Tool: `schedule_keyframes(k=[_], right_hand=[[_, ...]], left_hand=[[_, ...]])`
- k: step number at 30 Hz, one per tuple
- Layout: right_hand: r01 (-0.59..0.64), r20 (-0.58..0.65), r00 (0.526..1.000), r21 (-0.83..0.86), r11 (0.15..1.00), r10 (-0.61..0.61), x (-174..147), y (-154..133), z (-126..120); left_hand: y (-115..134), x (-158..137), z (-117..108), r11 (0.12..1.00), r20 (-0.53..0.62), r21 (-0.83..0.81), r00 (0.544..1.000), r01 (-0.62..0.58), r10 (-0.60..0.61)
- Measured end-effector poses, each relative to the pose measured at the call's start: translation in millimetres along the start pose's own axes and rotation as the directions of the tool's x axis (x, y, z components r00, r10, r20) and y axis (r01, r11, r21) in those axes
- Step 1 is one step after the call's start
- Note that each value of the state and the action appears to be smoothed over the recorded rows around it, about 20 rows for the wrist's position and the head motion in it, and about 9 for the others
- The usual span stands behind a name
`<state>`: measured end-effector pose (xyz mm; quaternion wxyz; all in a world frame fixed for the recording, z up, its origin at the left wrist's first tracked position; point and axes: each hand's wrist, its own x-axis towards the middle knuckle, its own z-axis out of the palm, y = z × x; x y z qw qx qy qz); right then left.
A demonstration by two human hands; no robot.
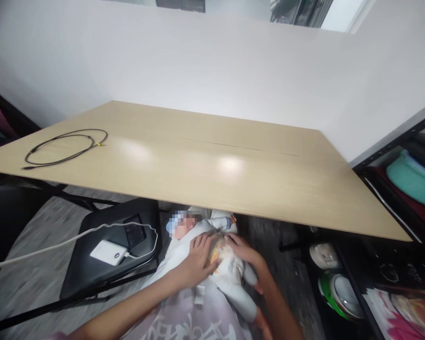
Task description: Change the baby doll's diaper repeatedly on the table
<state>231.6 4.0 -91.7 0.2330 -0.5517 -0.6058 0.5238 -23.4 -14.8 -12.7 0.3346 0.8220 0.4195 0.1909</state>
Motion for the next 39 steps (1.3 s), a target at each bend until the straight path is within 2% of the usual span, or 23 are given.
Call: schedule_keyframes(k=[3,12,16,20,24,29,32,35,37,39], right_hand=[[0.024,-0.016,1.000,-0.005,1.000,-0.024,8.4,3.5,2.9],[0.089,-0.067,0.994,-0.012,0.996,-0.089,21.0,6.3,3.7],[0.114,-0.133,0.984,-0.048,0.992,-0.119,19.9,5.7,1.3],[0.158,-0.141,0.975,-0.093,0.983,-0.170,12.8,3.3,-4.3],[0.218,-0.168,0.954,-0.174,0.960,-0.247,10.7,5.1,-5.9],[0.179,-0.301,0.924,-0.206,0.962,-0.236,29.5,21.6,-8.3],[0.150,-0.306,0.929,-0.202,0.968,-0.208,41.2,28.9,-12.1],[0.163,-0.274,0.938,-0.191,0.968,-0.212,39.1,17.1,-10.8],[0.196,-0.237,0.942,-0.189,0.962,-0.239,28.3,-4.6,-6.1],[0.259,-0.146,0.946,-0.201,0.945,-0.290,12.5,-33.2,0.4]], left_hand=[[-1.3,-2.2,3.3,1.000,0.026,-0.005,1.000,-0.005,0.005],[-2.5,-9.5,0.6,0.994,-0.017,-0.109,1.000,0.024,-0.026],[-4.0,-8.9,3.7,0.986,-0.050,-0.159,0.998,0.038,-0.047],[-5.2,-7.7,6.1,0.973,-0.090,-0.213,0.989,0.095,-0.116],[-6.7,-7.4,7.2,0.965,-0.132,-0.244,0.983,0.094,-0.129],[-9.0,-8.7,9.0,0.968,-0.140,-0.235,0.983,0.086,-0.122],[-9.3,-10.8,9.4,0.970,-0.149,-0.224,0.981,0.092,-0.127],[-6.6,-13.1,7.5,0.977,-0.180,-0.190,0.974,0.099,-0.134],[-3.1,-13.5,6.1,0.984,-0.193,-0.156,0.974,0.092,-0.121],[1.1,-12.4,6.6,0.987,-0.189,-0.136,0.976,0.080,-0.105]])
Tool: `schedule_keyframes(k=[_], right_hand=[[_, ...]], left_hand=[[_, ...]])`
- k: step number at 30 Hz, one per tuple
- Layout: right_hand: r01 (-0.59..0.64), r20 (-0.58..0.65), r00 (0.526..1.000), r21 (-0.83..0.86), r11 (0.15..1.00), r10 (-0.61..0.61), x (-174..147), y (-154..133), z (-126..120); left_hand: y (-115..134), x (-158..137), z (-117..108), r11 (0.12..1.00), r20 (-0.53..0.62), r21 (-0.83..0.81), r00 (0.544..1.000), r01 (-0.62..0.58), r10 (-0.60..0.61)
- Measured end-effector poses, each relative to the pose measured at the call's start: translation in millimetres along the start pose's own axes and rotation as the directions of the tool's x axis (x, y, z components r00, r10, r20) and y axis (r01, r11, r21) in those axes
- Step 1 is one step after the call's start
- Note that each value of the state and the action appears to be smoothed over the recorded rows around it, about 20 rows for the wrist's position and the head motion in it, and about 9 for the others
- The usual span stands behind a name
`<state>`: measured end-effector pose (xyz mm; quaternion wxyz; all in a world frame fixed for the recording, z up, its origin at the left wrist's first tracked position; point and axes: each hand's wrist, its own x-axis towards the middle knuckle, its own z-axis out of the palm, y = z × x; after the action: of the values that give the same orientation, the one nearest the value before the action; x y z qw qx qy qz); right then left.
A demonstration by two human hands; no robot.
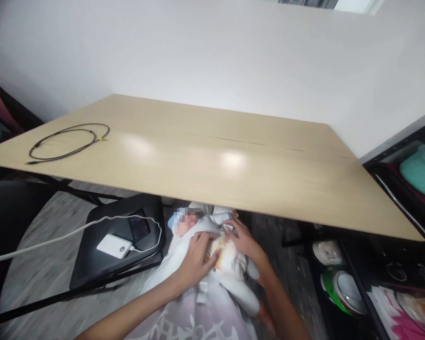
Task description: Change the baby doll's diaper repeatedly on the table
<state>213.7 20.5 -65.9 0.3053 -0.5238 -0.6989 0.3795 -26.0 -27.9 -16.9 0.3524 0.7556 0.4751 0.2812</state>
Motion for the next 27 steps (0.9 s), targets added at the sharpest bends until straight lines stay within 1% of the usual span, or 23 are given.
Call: schedule_keyframes(k=[3,4,6,9,11,13,15,17,18,20,21,22,23,25,26,27], right_hand=[[0.078,0.143,0.986,0.030,0.997,-0.081,-14.8,-44.5,-3.2],[0.080,0.157,0.984,0.034,0.996,-0.085,-20.7,-54.0,-5.0],[0.072,0.161,0.984,0.004,0.997,-0.072,-35.1,-62.6,-10.8],[0.038,0.126,0.992,-0.076,0.996,-0.028,-64.5,-54.2,-25.3],[0.003,0.111,0.994,-0.095,0.996,0.007,-88.1,-43.1,-36.3],[-0.056,0.110,0.991,-0.123,0.991,0.069,-110.8,-34.3,-44.9],[-0.155,0.104,0.979,-0.174,0.973,0.174,-128.3,-30.4,-48.6],[-0.251,0.130,0.950,-0.226,0.941,0.284,-138.4,-30.5,-46.9],[-0.284,0.149,0.933,-0.252,0.925,0.327,-140.9,-31.2,-44.4],[-0.326,0.161,0.909,-0.304,0.895,0.385,-142.8,-31.8,-37.7],[-0.345,0.141,0.903,-0.329,0.879,0.407,-143.1,-31.4,-33.9],[-0.365,0.110,0.899,-0.351,0.862,0.425,-143.6,-30.5,-30.2],[-0.385,0.080,0.894,-0.367,0.847,0.441,-144.6,-29.2,-26.7],[-0.428,0.033,0.881,-0.369,0.825,0.472,-147.9,-26.7,-20.5],[-0.448,0.019,0.873,-0.362,0.817,0.487,-150.0,-25.8,-18.0],[-0.467,0.012,0.864,-0.352,0.811,0.503,-152.2,-25.2,-15.7]], left_hand=[[6.1,0.4,5.3,0.999,0.010,-0.051,1.000,-0.007,0.008],[8.2,-0.2,6.8,0.996,0.015,-0.090,1.000,-0.016,0.018],[13.1,-3.1,7.5,0.983,0.034,-0.176,0.997,-0.060,0.067],[23.2,-8.1,1.1,0.957,0.076,-0.256,0.984,-0.139,0.163],[29.6,-7.3,-4.0,0.948,0.113,-0.256,0.968,-0.188,0.223],[32.5,1.1,-3.5,0.950,0.163,-0.202,0.948,-0.239,0.273],[30.7,18.4,6.5,0.956,0.242,-0.080,0.925,-0.282,0.293],[26.3,42.8,26.1,0.946,0.378,0.079,0.888,-0.314,0.263],[24.1,56.0,38.4,0.930,0.471,0.155,0.852,-0.333,0.227],[21.5,80.7,63.3,0.892,0.660,0.263,0.743,-0.368,0.112],[21.2,90.9,74.3,0.877,0.714,0.304,0.699,-0.371,0.048],[21.5,99.0,83.2,0.868,0.745,0.333,0.667,-0.368,-0.003],[22.2,105.1,89.5,0.862,0.756,0.357,0.653,-0.359,-0.042],[24.5,111.5,93.8,0.859,0.753,0.379,0.654,-0.344,-0.071],[25.9,112.4,92.0,0.862,0.743,0.384,0.665,-0.332,-0.076],[27.4,112.2,88.4,0.867,0.725,0.389,0.685,-0.311,-0.079]])
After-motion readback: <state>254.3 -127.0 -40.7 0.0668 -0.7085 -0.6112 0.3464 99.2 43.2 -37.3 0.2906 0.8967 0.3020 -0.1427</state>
